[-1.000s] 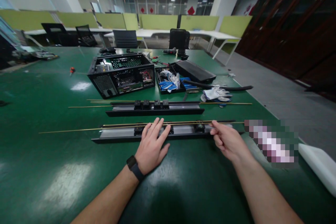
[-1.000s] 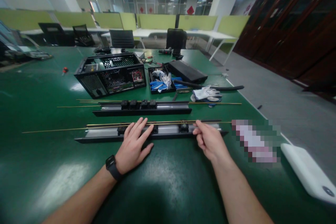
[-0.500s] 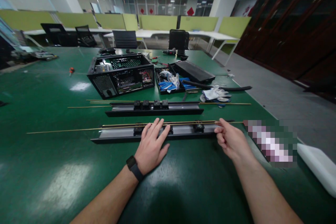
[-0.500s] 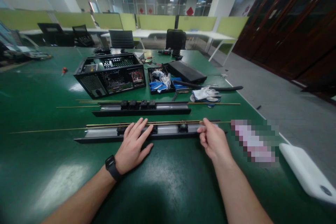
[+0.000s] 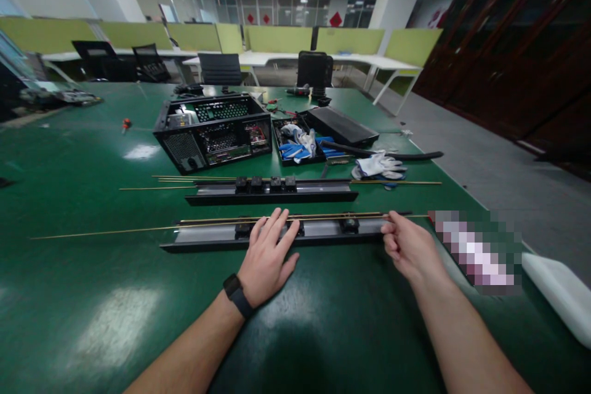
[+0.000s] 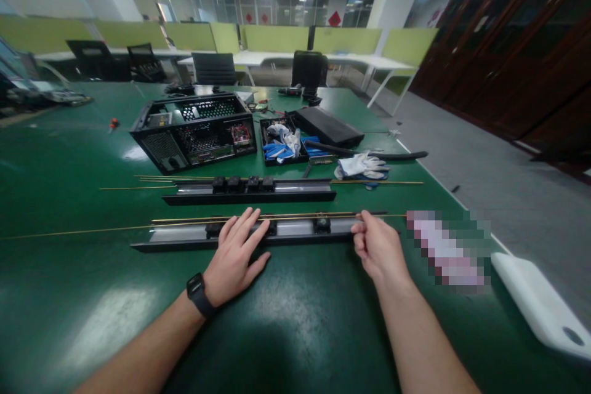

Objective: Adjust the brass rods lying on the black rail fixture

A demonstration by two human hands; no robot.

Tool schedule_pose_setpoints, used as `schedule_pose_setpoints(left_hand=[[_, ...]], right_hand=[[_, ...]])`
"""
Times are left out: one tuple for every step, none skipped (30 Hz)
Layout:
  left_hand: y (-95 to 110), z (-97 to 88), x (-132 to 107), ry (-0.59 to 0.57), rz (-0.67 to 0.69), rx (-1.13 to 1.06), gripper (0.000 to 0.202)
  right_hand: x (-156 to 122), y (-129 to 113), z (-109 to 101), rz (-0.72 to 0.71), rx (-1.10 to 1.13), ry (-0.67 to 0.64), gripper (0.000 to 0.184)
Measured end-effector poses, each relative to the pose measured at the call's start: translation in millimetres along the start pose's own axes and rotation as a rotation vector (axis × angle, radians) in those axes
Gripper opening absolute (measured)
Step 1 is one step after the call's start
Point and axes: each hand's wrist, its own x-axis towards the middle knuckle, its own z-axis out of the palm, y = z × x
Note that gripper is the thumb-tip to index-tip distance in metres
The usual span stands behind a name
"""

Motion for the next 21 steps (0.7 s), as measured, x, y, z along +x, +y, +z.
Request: schedule_pose_setpoints(left_hand=[[0.2, -0.1, -0.1, -0.002, 0.0, 0.001, 0.063], [0.4, -0.1, -0.2, -0.004, -0.001, 0.003, 0.062], [0.6, -0.2, -0.2, -0.005, -0.002, 0.006, 0.062], [0.8, -0.3, -0.1, -0.006, -0.002, 0.009, 0.062], [0.9, -0.4, -0.1, -0.007, -0.002, 0.01, 0.062], [0.9, -0.4, 0.1, -0.005, -0.003, 0.009, 0.062], [0.9, -0.5, 0.2, -0.004, -0.004, 0.007, 0.062], [0.9, -0.6, 0.4, -0.002, -0.005, 0.004, 0.062], [0.9, -0.7, 0.6, -0.001, -0.006, 0.001, 0.062], [0.9, -0.8, 0.7, -0.001, -0.006, 0.0, 0.062], [0.9, -0.8, 0.9, -0.001, -0.005, 0.0, 0.062], [1.0, -0.9, 1.1, -0.003, -0.003, 0.002, 0.062], [1.0, -0.9, 1.2, -0.004, -0.002, 0.004, 0.061], [1.1, -1.0, 1.3, -0.003, 0.0, 0.008, 0.061], [1.1, -1.0, 1.2, -0.003, 0.001, 0.011, 0.06], [1.1, -1.1, 1.1, -0.002, 0.002, 0.014, 0.06], [1.1, -1.2, 1.0, 0.0, 0.003, 0.016, 0.059], [1.1, -1.2, 0.8, -0.001, 0.003, 0.017, 0.059], [1.0, -1.3, 0.6, -0.002, 0.003, 0.017, 0.06], [1.0, -1.3, 0.4, 0.0, 0.001, 0.017, 0.06], [1.0, -1.2, 0.3, 0.0, 0.001, 0.016, 0.06]], right_hand=[[0.8, -0.5, -1.1, -0.017, 0.013, 0.009, 0.026], [0.8, -0.4, -1.5, -0.027, 0.02, -0.001, 0.026], [0.1, 0.3, -1.1, -0.029, 0.021, -0.028, 0.027], [-1.2, 1.4, -0.1, -0.022, 0.017, -0.065, 0.029], [-2.6, 2.4, 1.1, -0.009, 0.007, -0.105, 0.031], [-4.0, 3.0, 2.2, 0.009, -0.005, -0.141, 0.032], [-4.9, 3.1, 2.9, 0.029, -0.014, -0.165, 0.032], [-5.2, 2.5, 3.1, 0.044, -0.015, -0.168, 0.032], [-5.0, 1.4, 2.8, 0.049, -0.01, -0.149, 0.03], [-4.2, 0.0, 2.0, 0.044, 0.001, -0.11, 0.027], [-3.3, -1.5, 1.1, 0.031, 0.014, -0.064, 0.025], [-2.5, -2.6, 0.4, 0.018, 0.027, -0.024, 0.023], [-2.0, -3.1, 0.1, 0.007, 0.035, 0.0, 0.021], [-2.1, -2.8, 0.3, 0.001, 0.037, -0.002, 0.021], [-2.8, -1.9, 1.1, 0.003, 0.032, -0.031, 0.022], [-3.9, -0.5, 2.3, 0.011, 0.02, -0.079, 0.024], [-5.2, 1.2, 3.7, 0.022, 0.003, -0.131, 0.027], [-6.2, 2.8, 5.0, 0.033, -0.016, -0.175, 0.029], [-6.8, 4.2, 6.0, 0.042, -0.031, -0.199, 0.032], [-6.8, 5.1, 6.5, 0.045, -0.035, -0.197, 0.033], [-6.2, 5.5, 6.4, 0.037, -0.027, -0.167, 0.033]])
